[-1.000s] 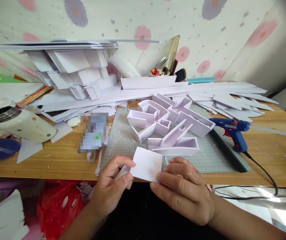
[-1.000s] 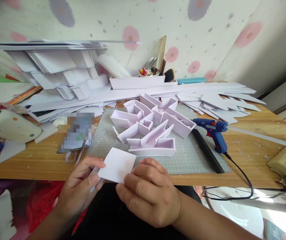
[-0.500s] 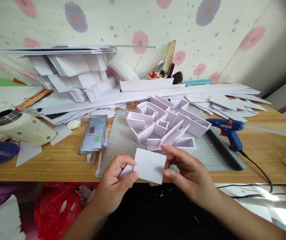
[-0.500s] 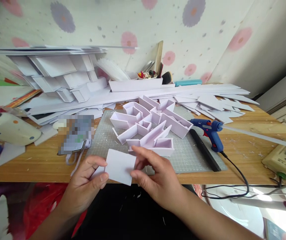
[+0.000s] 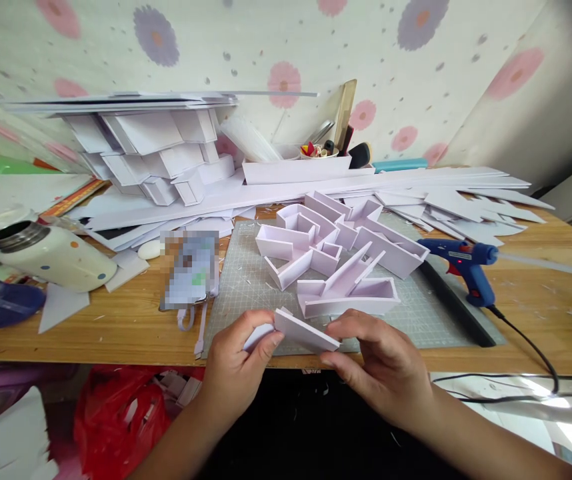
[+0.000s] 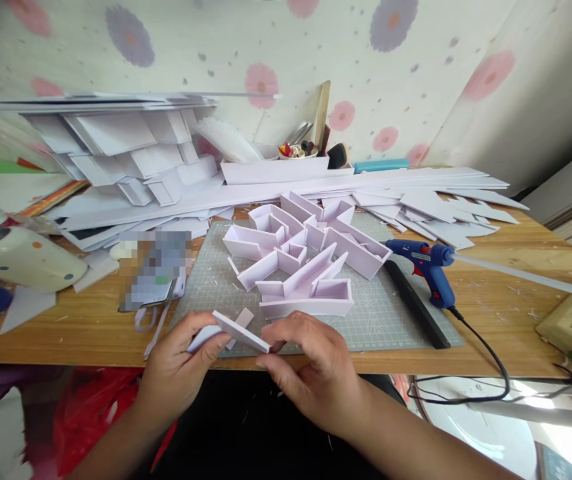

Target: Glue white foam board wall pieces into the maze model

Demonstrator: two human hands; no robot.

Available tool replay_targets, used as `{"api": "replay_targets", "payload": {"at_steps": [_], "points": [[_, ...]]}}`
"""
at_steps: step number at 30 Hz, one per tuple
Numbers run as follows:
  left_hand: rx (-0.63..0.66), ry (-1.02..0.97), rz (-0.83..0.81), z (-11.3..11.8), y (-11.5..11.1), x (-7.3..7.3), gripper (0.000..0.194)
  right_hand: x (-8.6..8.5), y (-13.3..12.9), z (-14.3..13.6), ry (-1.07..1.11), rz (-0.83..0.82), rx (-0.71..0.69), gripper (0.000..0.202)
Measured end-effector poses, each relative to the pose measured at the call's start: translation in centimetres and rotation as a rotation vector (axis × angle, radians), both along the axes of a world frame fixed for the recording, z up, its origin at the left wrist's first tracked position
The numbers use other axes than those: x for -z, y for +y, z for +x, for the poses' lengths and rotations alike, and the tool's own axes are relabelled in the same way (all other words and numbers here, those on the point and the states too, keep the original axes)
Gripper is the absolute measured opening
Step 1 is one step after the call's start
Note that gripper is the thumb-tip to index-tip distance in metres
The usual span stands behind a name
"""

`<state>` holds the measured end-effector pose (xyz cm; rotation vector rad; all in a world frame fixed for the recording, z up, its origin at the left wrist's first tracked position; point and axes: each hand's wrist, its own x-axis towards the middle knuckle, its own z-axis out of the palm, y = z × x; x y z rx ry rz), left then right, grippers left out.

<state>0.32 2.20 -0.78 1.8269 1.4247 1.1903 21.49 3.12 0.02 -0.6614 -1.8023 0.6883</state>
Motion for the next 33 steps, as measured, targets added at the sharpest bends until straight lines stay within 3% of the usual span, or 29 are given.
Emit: {"api": "replay_targets", "payload": {"at_steps": [6, 12, 15, 19, 23, 29, 31, 33], "points": [[-0.027, -0.008, -0.046, 0.6, -0.2, -0.4, 0.010, -0.8, 0.1, -0.3, 0.043, -0.035, -0.090, 0.026], [-0.029, -0.122, -0.178, 0.9, -0.5, -1.2, 0.011, -0.6, -0.3, -0.1, 0.073, -0.080, -0.032, 0.033], [-0.031, -0.201, -0.284, 0.9, -0.6, -1.4, 0.013, -0.1, -0.4, -0.2, 0.182, -0.303, -0.017, 0.039], [-0.006, -0.454, -0.364, 1.0, -0.4, -1.0, 0.017, 0.5, -0.2, -0.2, 0.432, -0.680, -0.155, 0.027], [0.030, -0.600, -0.398, 1.1, -0.5, -0.8, 0.018, 0.2, 0.0, -0.1, 0.651, -0.938, -0.150, 0.022], [0.011, -0.352, -0.334, 1.0, -0.5, -1.2, 0.021, -0.4, -0.1, -0.1, 0.787, -1.090, -0.146, 0.030], [-0.029, -0.182, -0.265, 0.8, -0.2, -1.1, 0.022, -0.2, -0.2, 0.0, 0.771, -1.064, -0.143, 0.029], [-0.051, 0.018, -0.170, 0.6, 0.2, -0.8, 0.025, 0.2, -0.3, 0.1, 0.694, -0.936, -0.116, 0.027]]}}
